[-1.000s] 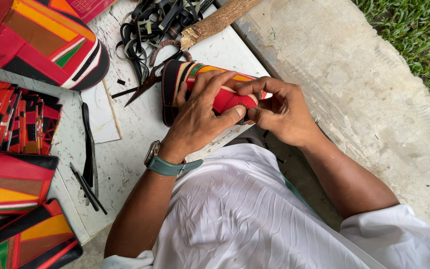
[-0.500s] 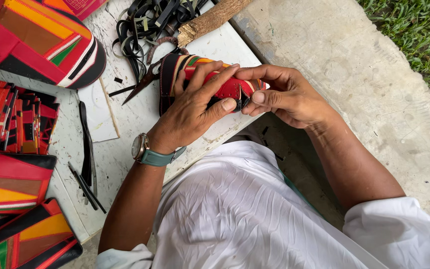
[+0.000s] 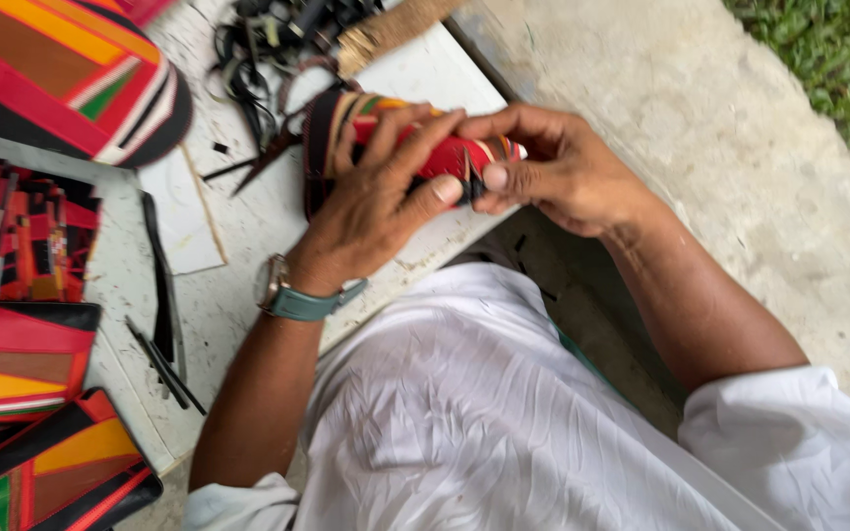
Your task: The person works on a colorful patchwork leather bag at an outdoor table, pressing and shaping its edges and seams by hand, turning the bag right-side out, and trimming loose threads with scissors. They then set the finished bag on the table and pick up another bag to continue working.
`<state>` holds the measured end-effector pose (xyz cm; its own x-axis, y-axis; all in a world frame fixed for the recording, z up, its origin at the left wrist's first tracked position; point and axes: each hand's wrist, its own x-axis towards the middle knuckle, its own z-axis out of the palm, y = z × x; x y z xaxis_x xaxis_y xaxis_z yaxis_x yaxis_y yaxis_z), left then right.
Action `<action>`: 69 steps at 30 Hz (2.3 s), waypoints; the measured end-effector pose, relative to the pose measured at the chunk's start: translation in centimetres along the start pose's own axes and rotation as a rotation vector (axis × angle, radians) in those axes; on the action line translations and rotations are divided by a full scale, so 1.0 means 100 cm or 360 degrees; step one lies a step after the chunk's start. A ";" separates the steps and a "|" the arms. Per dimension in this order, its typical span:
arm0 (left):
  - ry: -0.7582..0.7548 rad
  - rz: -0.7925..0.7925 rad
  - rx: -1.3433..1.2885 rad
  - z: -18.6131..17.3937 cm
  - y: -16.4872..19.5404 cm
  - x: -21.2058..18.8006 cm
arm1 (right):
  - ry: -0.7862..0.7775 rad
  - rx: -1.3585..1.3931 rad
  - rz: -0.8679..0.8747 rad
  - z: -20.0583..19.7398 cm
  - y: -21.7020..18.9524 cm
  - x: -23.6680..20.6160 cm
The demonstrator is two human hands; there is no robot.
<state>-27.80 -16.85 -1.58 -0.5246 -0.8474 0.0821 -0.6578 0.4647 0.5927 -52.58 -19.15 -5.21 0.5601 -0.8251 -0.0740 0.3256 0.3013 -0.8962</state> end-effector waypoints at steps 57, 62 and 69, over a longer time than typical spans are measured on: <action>-0.0043 -0.0119 0.0103 0.007 0.006 0.016 | 0.0147 -0.0374 -0.0154 0.000 0.003 0.000; -0.0005 -0.0225 0.0118 0.015 0.009 0.018 | 0.0315 -0.0829 -0.0284 0.019 0.001 0.001; -0.0071 -0.0053 -0.0220 0.004 -0.001 0.012 | 0.0104 -0.0343 -0.0164 0.013 -0.006 0.004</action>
<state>-28.57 -17.78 -1.87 -0.5291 -0.8481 0.0266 -0.5961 0.3938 0.6997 -51.56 -19.05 -4.15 0.4796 -0.8775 0.0010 0.2045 0.1107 -0.9726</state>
